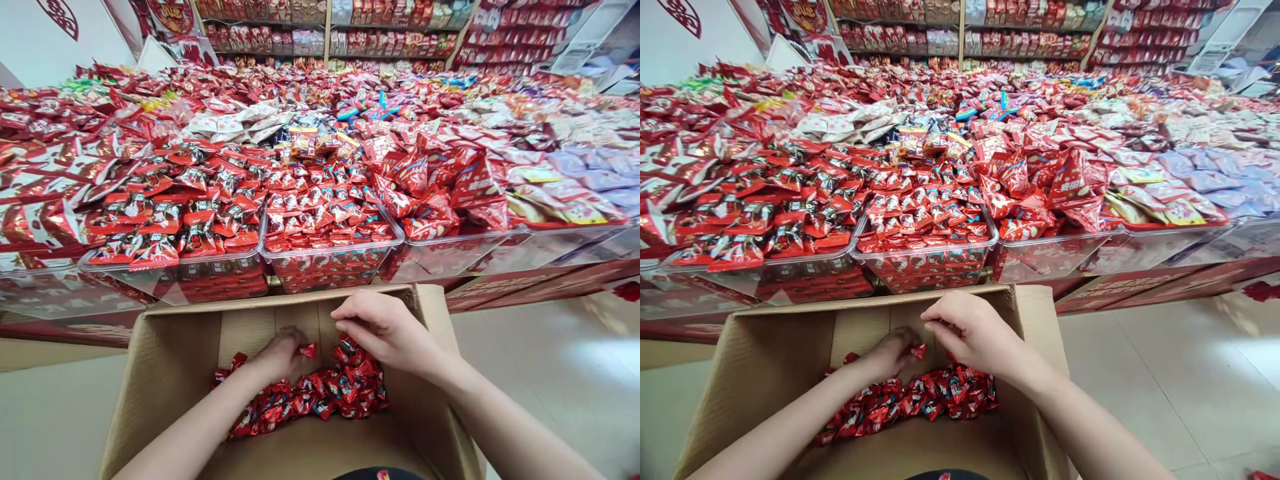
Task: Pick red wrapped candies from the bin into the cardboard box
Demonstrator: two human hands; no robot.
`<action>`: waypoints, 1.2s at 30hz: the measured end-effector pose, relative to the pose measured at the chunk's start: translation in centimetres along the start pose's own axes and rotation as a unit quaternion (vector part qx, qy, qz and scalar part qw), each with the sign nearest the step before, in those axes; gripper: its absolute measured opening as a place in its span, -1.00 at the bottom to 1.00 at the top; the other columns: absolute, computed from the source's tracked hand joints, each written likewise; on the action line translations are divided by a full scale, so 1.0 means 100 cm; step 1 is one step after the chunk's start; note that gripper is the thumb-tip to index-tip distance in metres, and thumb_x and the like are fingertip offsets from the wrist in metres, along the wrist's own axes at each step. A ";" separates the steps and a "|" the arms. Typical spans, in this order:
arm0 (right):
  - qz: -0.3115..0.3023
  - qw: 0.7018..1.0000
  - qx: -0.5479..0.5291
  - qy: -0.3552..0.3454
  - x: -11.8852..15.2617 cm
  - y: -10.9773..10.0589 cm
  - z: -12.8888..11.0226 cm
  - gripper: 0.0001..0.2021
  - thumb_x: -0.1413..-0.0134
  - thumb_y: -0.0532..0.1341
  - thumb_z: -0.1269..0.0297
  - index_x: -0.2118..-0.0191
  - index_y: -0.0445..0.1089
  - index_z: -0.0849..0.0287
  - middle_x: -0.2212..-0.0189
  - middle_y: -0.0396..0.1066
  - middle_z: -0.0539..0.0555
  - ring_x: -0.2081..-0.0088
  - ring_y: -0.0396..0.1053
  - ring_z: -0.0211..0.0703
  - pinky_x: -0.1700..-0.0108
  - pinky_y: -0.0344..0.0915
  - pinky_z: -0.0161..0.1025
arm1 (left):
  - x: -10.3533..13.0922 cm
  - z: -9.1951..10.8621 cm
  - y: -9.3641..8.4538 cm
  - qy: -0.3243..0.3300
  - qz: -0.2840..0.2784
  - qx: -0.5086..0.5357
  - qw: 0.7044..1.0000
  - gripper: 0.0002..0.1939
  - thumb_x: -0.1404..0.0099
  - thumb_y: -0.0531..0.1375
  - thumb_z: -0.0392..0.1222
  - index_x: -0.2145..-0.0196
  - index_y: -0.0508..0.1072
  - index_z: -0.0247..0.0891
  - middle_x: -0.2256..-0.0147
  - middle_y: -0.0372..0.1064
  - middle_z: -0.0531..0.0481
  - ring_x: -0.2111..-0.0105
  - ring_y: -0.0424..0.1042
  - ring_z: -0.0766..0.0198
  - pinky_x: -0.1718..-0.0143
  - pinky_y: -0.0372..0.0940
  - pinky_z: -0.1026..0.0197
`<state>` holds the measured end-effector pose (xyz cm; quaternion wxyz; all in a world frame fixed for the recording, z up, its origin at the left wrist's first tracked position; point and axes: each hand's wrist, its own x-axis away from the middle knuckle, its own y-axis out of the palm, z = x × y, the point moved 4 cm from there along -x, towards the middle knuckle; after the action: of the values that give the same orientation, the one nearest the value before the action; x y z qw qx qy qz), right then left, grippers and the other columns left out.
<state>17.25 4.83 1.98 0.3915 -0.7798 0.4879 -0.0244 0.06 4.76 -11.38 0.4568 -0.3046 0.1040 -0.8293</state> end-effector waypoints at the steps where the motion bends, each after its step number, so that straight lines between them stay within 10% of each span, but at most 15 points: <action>1: -0.001 1.000 -0.007 0.004 0.002 0.001 0.000 -0.87 -0.04 0.08 0.40 0.29 0.34 0.19 0.41 0.38 0.06 0.34 0.29 -0.27 0.28 0.22 -0.33 | 0.002 0.006 -0.002 -0.008 -0.048 0.054 0.997 -0.85 -0.07 0.18 -0.17 0.41 0.37 -0.31 0.43 0.35 0.04 0.37 0.33 0.28 0.34 0.23 0.16; 6: -0.043 0.993 -0.087 0.064 0.004 0.007 -0.003 -0.69 -0.03 0.11 0.30 0.06 0.25 0.17 0.17 0.33 0.11 0.17 0.26 -0.22 0.16 0.22 -0.29 | 0.033 0.058 -0.007 -0.014 -0.215 0.326 0.921 -0.75 -0.18 0.03 -0.05 0.26 0.31 -0.25 0.34 0.32 -0.02 0.38 0.34 0.33 0.42 0.18 0.28; 9: -0.071 0.971 -0.182 0.138 0.002 0.014 -0.001 -0.79 -0.05 0.08 0.22 0.25 0.34 0.21 0.39 0.38 0.05 0.39 0.31 -0.30 0.35 0.25 -0.36 | 0.049 0.082 -0.002 -0.014 -0.242 0.401 0.883 -0.74 -0.20 0.01 -0.06 0.27 0.34 -0.29 0.34 0.34 -0.08 0.43 0.35 0.35 0.45 0.15 0.30; 21: 0.054 0.940 -0.249 0.227 0.006 0.011 0.004 -0.79 0.00 0.12 0.20 0.50 0.29 0.24 0.58 0.31 -0.02 0.55 0.20 -0.35 0.48 0.17 -0.38 | 0.063 0.070 -0.020 -0.014 0.064 0.304 0.950 -0.74 -0.19 0.03 -0.03 0.30 0.37 -0.23 0.50 0.40 0.08 0.55 0.33 0.42 0.56 0.11 0.37; 28: 0.044 0.952 -0.222 0.208 0.006 0.022 -0.003 -0.80 -0.02 0.10 0.22 0.47 0.32 0.24 0.55 0.32 -0.01 0.49 0.23 -0.34 0.44 0.17 -0.39 | 0.067 0.086 -0.016 -0.011 0.064 0.333 0.941 -0.79 -0.08 0.16 -0.06 0.35 0.37 -0.22 0.48 0.41 0.09 0.48 0.40 0.35 0.47 0.20 0.34; 36: -0.124 0.989 -0.041 0.069 -0.005 0.009 -0.032 -0.81 0.06 0.19 0.22 0.29 0.33 0.15 0.40 0.38 0.00 0.33 0.25 -0.28 0.30 0.16 -0.36 | 0.070 0.101 -0.040 0.113 0.094 -0.027 0.989 -0.78 -0.16 0.04 -0.07 0.44 0.40 -0.21 0.53 0.40 0.06 0.52 0.34 0.34 0.48 0.21 0.35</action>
<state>15.03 3.16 3.77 0.3183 -0.8464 0.4135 -0.1064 0.58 2.34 1.24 0.5099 -0.2097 0.2052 -0.8086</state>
